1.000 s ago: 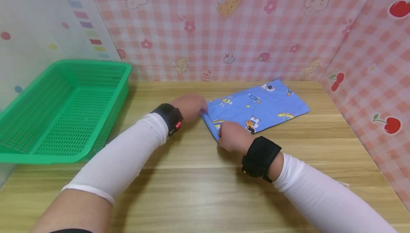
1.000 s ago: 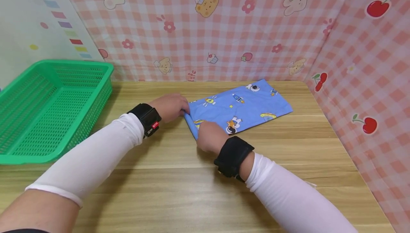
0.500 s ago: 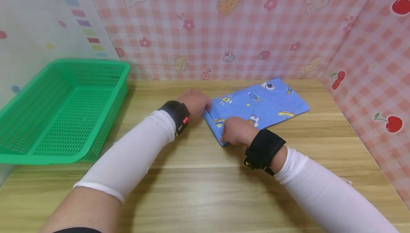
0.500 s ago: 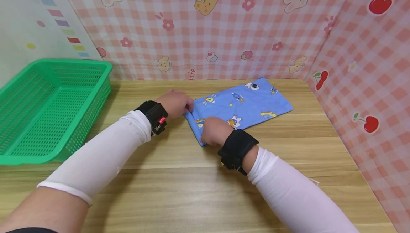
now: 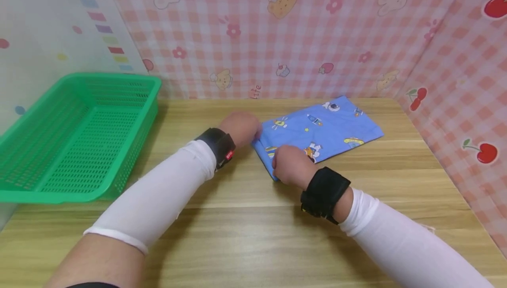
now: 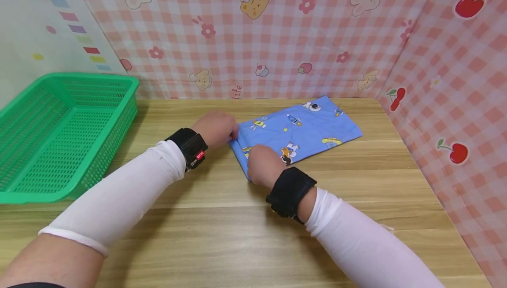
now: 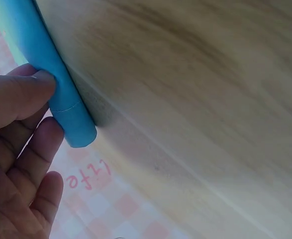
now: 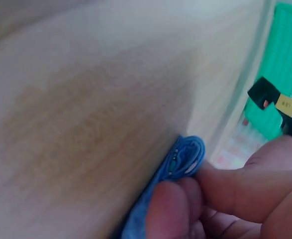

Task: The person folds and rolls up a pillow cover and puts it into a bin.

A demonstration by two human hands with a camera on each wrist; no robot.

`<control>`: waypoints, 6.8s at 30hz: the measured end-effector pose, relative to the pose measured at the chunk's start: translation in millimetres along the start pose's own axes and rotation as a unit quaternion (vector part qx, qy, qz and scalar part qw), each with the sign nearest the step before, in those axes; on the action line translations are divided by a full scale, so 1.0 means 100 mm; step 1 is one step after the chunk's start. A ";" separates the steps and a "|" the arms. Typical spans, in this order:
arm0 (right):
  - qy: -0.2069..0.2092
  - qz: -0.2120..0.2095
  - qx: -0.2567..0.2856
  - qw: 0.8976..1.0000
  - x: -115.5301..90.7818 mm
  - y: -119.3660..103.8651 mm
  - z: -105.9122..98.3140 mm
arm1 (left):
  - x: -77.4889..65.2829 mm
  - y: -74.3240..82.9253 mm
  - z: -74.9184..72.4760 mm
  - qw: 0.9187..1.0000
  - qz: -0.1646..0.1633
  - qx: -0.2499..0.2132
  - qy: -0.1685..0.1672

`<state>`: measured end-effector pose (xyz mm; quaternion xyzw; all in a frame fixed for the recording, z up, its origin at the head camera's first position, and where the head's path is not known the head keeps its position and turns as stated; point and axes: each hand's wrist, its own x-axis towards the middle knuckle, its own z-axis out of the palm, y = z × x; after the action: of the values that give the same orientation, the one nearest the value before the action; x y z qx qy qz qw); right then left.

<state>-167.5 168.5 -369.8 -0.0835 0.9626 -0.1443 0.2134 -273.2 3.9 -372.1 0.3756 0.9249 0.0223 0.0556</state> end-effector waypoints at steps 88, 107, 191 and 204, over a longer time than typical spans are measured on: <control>0.083 -0.114 -0.192 0.971 -0.25 -0.20 0.12 | -0.07 0.05 0.06 0.996 0.076 0.037 0.003; -0.105 -0.051 -0.127 0.985 0.01 -0.02 -0.15 | -0.09 -0.02 -0.08 0.994 0.033 -0.018 -0.099; 0.017 -0.042 -0.055 0.997 -0.13 0.11 -0.05 | -0.02 0.17 -0.02 0.998 0.054 0.000 -0.034; 0.050 -0.069 -0.098 0.991 -0.24 -0.03 0.08 | -0.11 0.00 0.08 0.994 0.106 0.001 -0.005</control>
<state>-141.7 169.0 -366.5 -0.1635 0.9734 -0.0675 0.1456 -264.4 -3.8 -379.2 0.4717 0.8795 0.0258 0.0571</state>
